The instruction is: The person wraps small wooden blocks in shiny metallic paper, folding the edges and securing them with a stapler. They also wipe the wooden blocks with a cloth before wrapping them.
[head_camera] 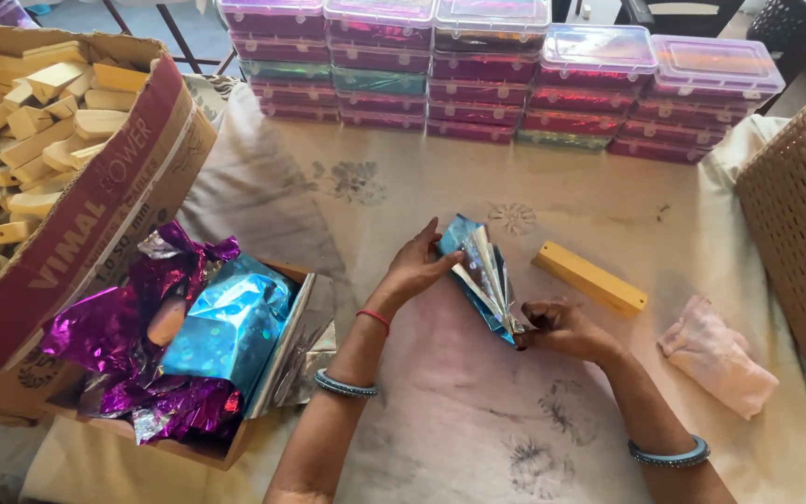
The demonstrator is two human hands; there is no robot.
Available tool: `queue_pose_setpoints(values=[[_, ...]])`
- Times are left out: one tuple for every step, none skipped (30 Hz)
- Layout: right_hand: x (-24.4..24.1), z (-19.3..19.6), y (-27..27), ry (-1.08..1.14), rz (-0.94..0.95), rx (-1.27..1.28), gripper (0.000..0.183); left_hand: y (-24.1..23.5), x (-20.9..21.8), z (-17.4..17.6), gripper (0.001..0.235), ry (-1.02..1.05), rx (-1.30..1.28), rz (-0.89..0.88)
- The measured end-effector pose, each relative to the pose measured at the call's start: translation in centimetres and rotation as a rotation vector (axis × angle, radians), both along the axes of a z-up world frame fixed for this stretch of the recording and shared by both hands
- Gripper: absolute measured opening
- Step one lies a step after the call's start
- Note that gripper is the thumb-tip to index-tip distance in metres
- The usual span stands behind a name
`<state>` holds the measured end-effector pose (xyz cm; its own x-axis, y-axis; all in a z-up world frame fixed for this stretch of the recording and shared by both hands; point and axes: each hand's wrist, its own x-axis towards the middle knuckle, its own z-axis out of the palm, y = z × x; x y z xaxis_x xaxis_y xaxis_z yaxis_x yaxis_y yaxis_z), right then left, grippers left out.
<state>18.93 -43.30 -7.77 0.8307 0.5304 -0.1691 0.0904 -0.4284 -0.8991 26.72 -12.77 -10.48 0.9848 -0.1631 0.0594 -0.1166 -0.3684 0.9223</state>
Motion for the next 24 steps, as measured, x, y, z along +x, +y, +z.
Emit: queue_pose_setpoints(values=[[0.1, -0.4, -0.2, -0.039, 0.006, -0.020, 0.018, 0.0, 0.2, 0.0, 0.103, -0.031, 0.026, -0.024], [0.3, -1.0, -0.4, -0.038, 0.005, -0.021, 0.018, -0.2, 0.1, 0.0, 0.103, -0.030, 0.025, -0.024], [0.5, -1.6, -0.6, -0.052, 0.025, 0.017, 0.021, -0.4, 0.1, 0.2, 0.103, -0.023, 0.041, -0.004], [0.8, -2.1, -0.8, -0.067, 0.045, 0.054, 0.024, -0.6, 0.2, 0.3, 0.102, -0.016, 0.058, 0.015], [0.6, -1.7, -0.5, -0.065, 0.044, 0.054, 0.024, -0.8, -0.1, 0.7, 0.102, -0.014, 0.058, 0.014], [0.3, -1.3, -0.2, -0.051, 0.031, 0.066, 0.024, -1.0, -0.4, 1.2, 0.096, -0.015, 0.053, 0.032], [0.2, -0.9, 0.0, -0.039, 0.018, 0.078, 0.024, -1.3, -0.5, 1.6, 0.090, -0.019, 0.048, 0.050], [0.1, -0.9, 0.0, -0.040, 0.016, 0.077, 0.024, -1.5, -0.4, 1.3, 0.090, -0.020, 0.047, 0.048], [0.0, -0.9, 0.0, -0.027, -0.019, 0.047, 0.024, -1.6, -0.3, 0.9, 0.083, -0.198, 0.118, 0.085], [0.0, -0.9, 0.0, -0.014, -0.054, 0.016, 0.024, -1.8, -0.2, 0.6, 0.076, -0.378, 0.190, 0.118], [0.2, -1.3, -0.2, -0.015, -0.055, 0.018, 0.024, -1.8, -0.2, 0.6, 0.076, -0.378, 0.191, 0.117], [0.4, -1.7, -0.4, -0.023, -0.062, -0.010, 0.025, -1.9, -0.1, 0.6, 0.075, -0.304, 0.095, 0.142], [0.5, -2.2, -0.6, -0.030, -0.070, -0.040, 0.026, -2.1, -0.2, 0.4, 0.075, -0.227, -0.002, 0.166], [0.2, -1.7, -0.2, -0.027, -0.072, -0.040, 0.026, -1.9, -0.8, 1.0, 0.075, -0.225, -0.002, 0.163], [0.0, -1.1, 0.2, -0.017, -0.075, 0.002, 0.026, -1.8, -1.3, 1.7, 0.070, -0.109, 0.015, 0.153], [-0.2, -0.4, 0.6, -0.007, -0.077, 0.044, 0.027, -1.6, -1.8, 2.4, 0.067, 0.006, 0.034, 0.140], [0.0, -0.6, 0.6, -0.009, -0.078, 0.045, 0.027, -1.3, -2.0, 2.3, 0.067, 0.004, 0.034, 0.139], [0.1, -0.9, 0.5, 0.008, -0.110, 0.139, 0.026, -1.0, -2.2, 2.2, 0.072, -0.026, -0.025, 0.142], [0.2, -1.2, 0.5, 0.026, -0.143, 0.233, 0.027, -0.8, -2.5, 2.1, 0.077, -0.054, -0.085, 0.144], [0.6, -1.7, 0.4, 0.025, -0.145, 0.234, 0.027, -0.3, -2.7, 1.8, 0.077, -0.054, -0.085, 0.142], [0.8, -2.3, 0.3, 0.019, -0.193, 0.272, 0.024, 0.1, -2.9, 1.3, 0.081, -0.087, -0.215, 0.125], [1.1, -3.0, 0.1, 0.014, -0.242, 0.310, 0.022, 0.6, -3.2, 0.9, 0.084, -0.120, -0.345, 0.107], [1.0, -2.7, 0.4, 0.015, -0.244, 0.310, 0.022, 0.8, -3.9, 1.7, 0.084, -0.119, -0.345, 0.106], [1.0, -2.4, 0.6, -0.002, -0.291, 0.319, 0.022, 1.0, -4.6, 2.4, 0.090, -0.094, -0.436, 0.088]])
